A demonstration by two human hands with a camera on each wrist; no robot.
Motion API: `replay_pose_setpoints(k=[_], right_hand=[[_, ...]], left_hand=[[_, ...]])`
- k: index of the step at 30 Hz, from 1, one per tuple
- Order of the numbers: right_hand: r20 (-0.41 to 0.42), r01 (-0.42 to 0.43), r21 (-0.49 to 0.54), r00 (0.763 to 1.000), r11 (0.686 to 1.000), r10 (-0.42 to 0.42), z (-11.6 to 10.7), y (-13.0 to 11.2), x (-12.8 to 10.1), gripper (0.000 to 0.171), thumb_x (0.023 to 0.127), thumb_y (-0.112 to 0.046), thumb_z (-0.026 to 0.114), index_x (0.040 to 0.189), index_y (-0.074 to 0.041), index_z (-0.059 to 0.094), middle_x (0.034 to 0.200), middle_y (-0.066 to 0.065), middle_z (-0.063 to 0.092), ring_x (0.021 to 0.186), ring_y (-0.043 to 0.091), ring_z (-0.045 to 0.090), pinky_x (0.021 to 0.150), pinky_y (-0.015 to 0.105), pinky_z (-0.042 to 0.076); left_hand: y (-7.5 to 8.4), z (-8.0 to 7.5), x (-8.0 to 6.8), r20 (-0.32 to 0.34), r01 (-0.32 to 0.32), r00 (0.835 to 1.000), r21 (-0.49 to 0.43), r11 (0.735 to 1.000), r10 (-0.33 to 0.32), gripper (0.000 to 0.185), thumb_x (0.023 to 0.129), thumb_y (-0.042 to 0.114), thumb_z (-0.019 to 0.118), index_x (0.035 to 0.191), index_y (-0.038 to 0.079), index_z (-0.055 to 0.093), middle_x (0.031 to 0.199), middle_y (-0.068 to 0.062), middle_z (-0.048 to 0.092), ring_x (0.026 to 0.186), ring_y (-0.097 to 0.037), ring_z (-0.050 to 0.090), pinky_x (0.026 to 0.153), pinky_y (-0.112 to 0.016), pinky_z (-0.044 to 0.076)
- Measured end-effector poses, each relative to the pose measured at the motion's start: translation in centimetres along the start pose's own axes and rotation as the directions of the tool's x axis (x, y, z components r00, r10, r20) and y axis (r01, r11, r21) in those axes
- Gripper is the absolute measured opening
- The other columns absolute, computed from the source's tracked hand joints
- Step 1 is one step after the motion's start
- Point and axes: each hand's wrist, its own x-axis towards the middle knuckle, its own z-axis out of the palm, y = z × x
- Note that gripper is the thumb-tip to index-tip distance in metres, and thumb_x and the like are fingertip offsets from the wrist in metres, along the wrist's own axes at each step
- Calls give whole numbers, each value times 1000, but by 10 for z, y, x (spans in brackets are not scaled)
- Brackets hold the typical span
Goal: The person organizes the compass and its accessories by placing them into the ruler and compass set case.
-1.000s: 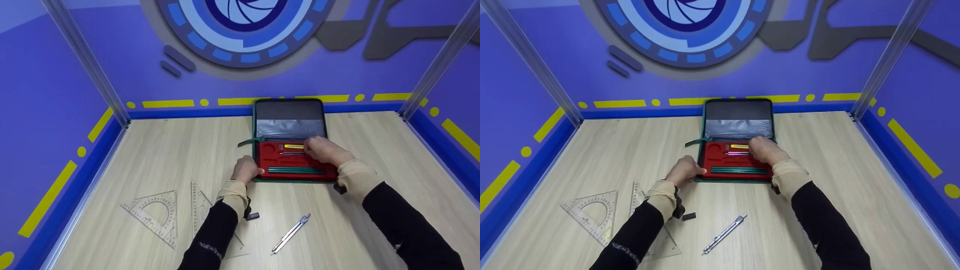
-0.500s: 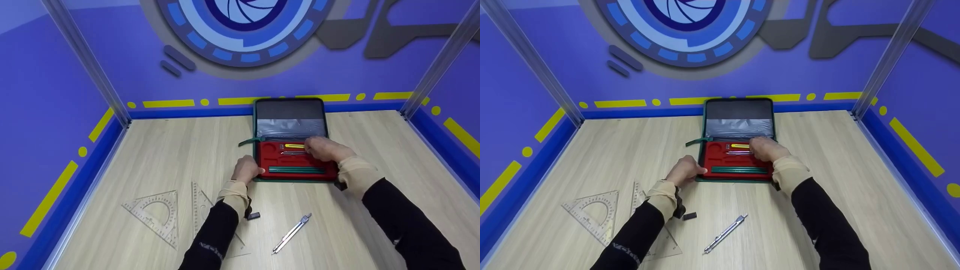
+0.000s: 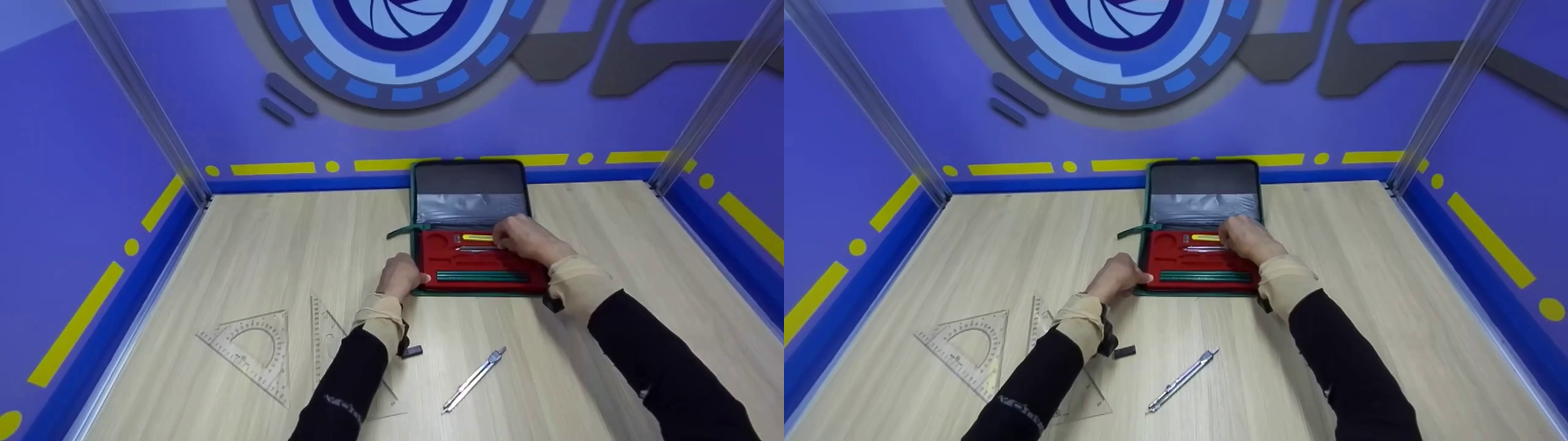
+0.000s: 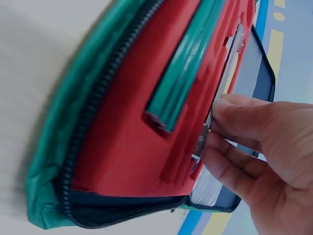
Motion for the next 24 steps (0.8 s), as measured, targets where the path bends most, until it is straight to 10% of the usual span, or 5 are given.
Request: replay_pose_setpoints(k=[24], right_hand=[[124, 17, 67, 992, 998, -25, -6, 7, 2, 9, 92, 2, 69, 90, -1, 77, 88, 7, 72, 76, 19, 59, 75, 42, 55]], left_hand=[[1, 1, 0, 12, 19, 1000, -9, 1000, -19, 36, 91, 25, 83, 111, -2, 72, 107, -15, 74, 91, -22, 67, 81, -37, 56]])
